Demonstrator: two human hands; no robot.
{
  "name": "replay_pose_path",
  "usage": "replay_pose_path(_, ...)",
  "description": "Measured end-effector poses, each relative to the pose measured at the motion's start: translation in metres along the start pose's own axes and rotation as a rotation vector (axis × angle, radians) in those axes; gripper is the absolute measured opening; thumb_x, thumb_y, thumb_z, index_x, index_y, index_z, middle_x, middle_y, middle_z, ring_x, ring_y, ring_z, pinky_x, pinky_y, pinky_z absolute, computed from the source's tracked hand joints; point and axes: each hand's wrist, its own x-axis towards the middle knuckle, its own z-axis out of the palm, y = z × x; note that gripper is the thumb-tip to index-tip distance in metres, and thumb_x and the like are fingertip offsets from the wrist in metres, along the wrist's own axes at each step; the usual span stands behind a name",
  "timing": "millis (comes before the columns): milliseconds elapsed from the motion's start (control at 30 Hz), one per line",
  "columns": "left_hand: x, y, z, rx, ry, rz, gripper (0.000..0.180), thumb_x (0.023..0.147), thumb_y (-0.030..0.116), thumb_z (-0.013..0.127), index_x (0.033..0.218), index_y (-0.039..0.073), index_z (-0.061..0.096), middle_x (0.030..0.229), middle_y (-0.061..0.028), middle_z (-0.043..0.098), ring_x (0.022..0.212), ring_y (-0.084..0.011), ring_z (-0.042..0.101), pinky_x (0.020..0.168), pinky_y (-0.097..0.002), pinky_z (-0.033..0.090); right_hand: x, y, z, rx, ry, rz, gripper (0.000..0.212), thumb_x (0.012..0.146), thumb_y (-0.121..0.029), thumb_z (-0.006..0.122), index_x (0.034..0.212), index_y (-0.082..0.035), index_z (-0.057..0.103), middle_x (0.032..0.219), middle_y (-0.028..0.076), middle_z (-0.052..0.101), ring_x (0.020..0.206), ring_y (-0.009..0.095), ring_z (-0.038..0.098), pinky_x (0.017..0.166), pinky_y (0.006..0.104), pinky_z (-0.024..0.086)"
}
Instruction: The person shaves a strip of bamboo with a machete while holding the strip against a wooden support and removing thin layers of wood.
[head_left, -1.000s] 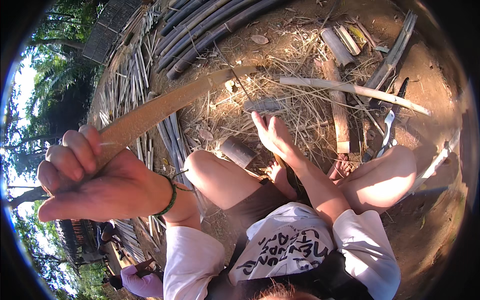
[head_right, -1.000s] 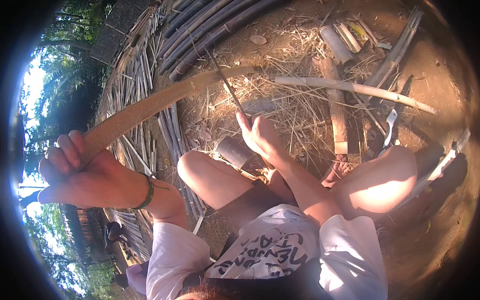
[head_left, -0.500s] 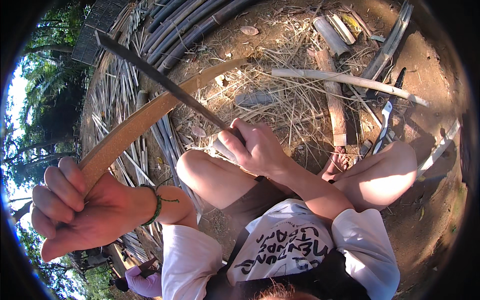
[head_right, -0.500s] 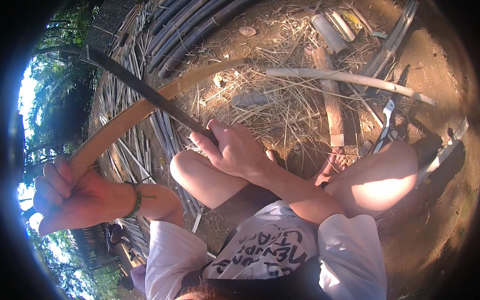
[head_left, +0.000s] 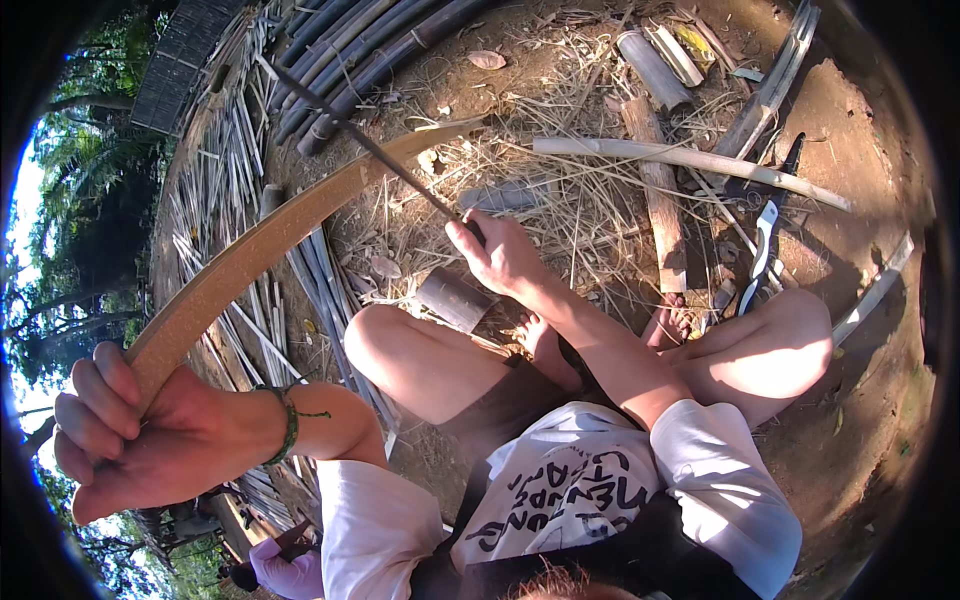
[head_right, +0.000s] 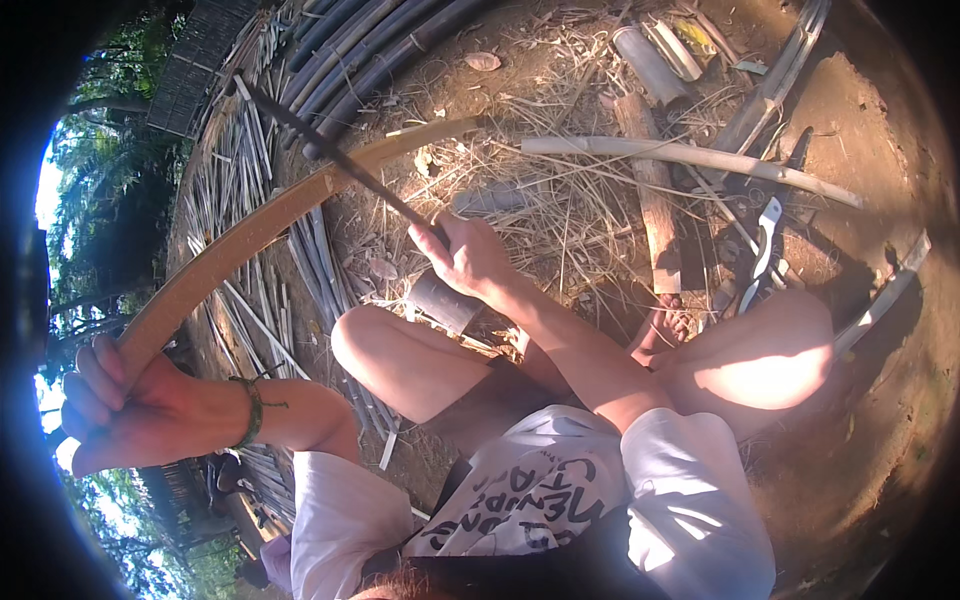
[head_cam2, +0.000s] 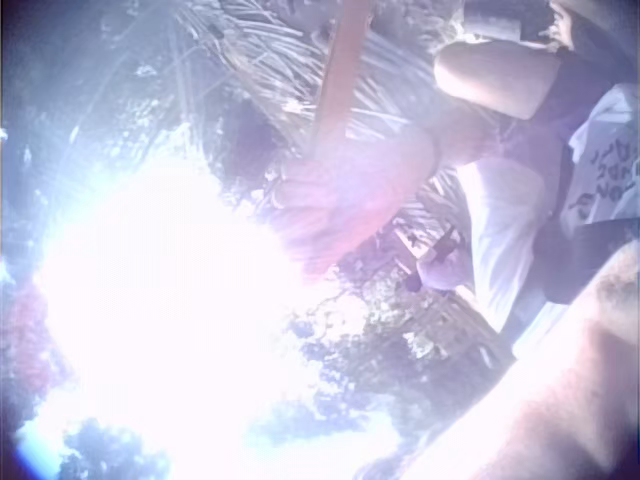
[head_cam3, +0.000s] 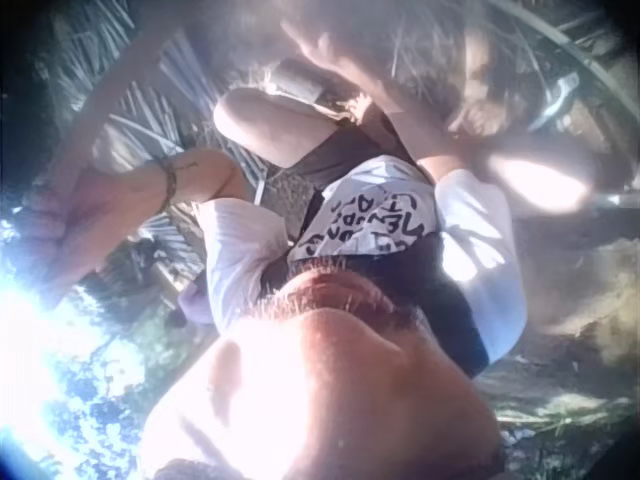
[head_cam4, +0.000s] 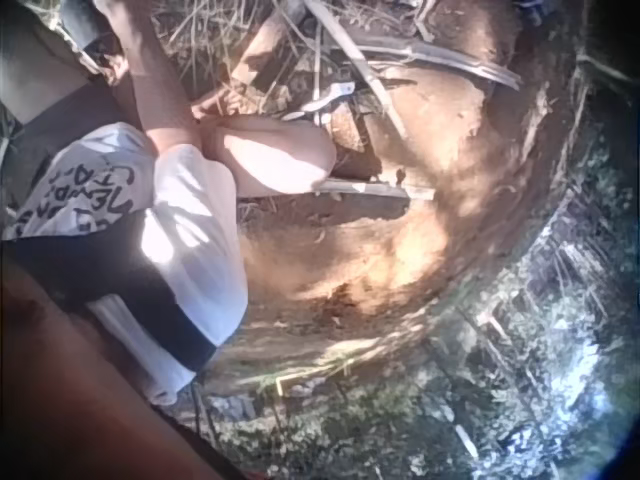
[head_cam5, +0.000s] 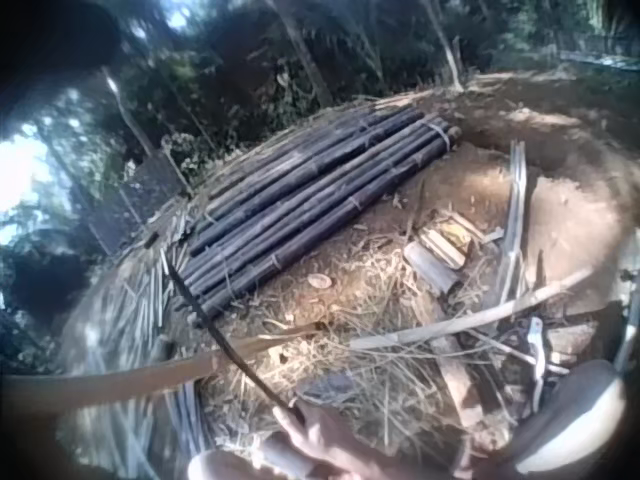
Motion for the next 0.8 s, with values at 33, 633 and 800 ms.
replay_pose_path(33,0.002,0.0,0.0,-0.029,-0.01,-0.015,0.06,0.102,0.064,0.04,0.063,0.018,0.037,0.062,0.0044,0.027,0.059,-0.0133,0.026,0.062,-0.0309,0.029,0.014,0.04,0.006,-0.03,0.031,0.136,0.057,0.103,-0.053,0.05,0.08,-0.002,0.062,0.058,0.017,0.059,0.052,0.031,0.06,0.053,0.0449,0.045)
replay_pose_path(633,0.023,0.027,-0.086,0.287,0.27,0.092,0.042,0.085,0.031,0.059,0.056,0.015,0.035,0.058,0.0012,0.031,0.057,-0.0133,0.031,0.06,-0.0316,0.027,0.083,0.158,0.01,-0.024,-0.142,0.562,0.063,0.103,-0.058,0.046,0.056,-0.016,0.042,0.048,-0.009,0.034,0.037,0.006,0.023,0.037,0.0295,0.016)
replay_pose_path(800,0.034,0.019,-0.086,0.272,0.303,0.111,0.036,0.081,0.027,0.06,0.056,0.016,0.037,0.057,0.0012,0.032,0.055,-0.0131,0.031,0.059,-0.0323,0.027,0.106,0.214,0.018,-0.098,-0.135,0.657,0.068,0.104,-0.06,0.042,0.056,-0.012,0.051,0.047,-0.005,0.042,0.038,0.009,0.032,0.039,0.0352,0.025)
